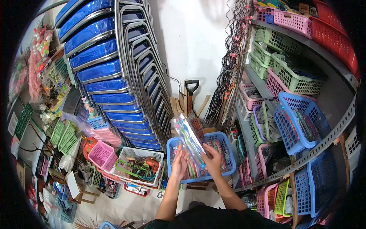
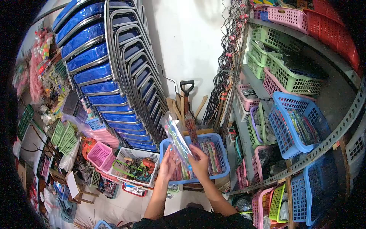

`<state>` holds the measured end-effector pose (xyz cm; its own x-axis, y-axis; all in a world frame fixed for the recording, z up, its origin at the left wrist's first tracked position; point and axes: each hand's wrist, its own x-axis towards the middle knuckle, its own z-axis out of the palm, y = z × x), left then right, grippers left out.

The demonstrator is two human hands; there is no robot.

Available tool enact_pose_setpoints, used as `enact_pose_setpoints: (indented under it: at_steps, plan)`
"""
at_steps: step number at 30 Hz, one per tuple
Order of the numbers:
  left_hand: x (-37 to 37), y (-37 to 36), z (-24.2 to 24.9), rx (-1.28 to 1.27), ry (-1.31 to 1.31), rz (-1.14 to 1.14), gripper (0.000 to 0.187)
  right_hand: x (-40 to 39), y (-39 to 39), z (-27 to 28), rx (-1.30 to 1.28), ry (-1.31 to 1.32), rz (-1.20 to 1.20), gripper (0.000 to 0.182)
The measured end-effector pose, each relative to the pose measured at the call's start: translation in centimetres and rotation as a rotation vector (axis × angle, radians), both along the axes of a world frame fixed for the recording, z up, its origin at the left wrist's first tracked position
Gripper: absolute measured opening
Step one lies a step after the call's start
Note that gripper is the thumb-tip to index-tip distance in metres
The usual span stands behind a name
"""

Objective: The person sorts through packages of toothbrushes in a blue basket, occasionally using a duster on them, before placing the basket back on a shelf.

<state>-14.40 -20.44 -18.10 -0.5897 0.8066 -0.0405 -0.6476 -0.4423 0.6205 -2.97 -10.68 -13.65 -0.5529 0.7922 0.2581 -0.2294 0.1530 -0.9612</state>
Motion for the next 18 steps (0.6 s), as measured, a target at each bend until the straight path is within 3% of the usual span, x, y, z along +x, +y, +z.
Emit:
enact_pose_setpoints:
  at_steps: [1,2,4,6,9,13,14,16,18]
  plan:
    - [0.4,-0.1,0.5,0.007,-0.014,0.020,0.052,0.2,-0.4,0.6,0.231,-0.065,-0.120,0.037]
    - [0.8,0.0,0.9,0.014,-0.028,0.039,0.053,0.4,-1.0,1.1,0.230,-0.067,-0.121,0.037]
    - [0.9,0.3,0.2,0.066,-0.058,0.034,0.051,0.5,-1.8,1.6,0.752,-0.208,-0.220,0.040]
    - [0.9,0.6,-0.4,0.199,-0.028,0.003,0.049,-0.2,-3.0,0.1,0.703,-0.137,-0.156,0.038]
    - [1.3,0.0,-1.0,0.103,-0.169,0.016,0.049,-0.5,-5.0,-1.4,0.993,-0.312,-0.017,0.030]
    - [-0.3,-0.3,-3.4,0.016,-0.242,0.049,0.044,-0.5,-4.4,-2.4,0.914,-0.238,0.158,0.028]
    - [-0.6,-0.2,-4.3,-0.048,-0.226,0.092,0.043,-0.4,-3.9,-3.2,0.908,-0.242,0.160,0.028]
    - [-0.6,-0.1,-5.4,-0.043,-0.141,0.160,0.046,-0.2,-2.7,-4.7,0.616,-0.237,0.114,0.026]
    - [-0.5,-0.5,-5.5,-0.102,-0.146,0.175,0.047,0.3,-0.5,-7.4,0.606,-0.302,0.035,0.029]
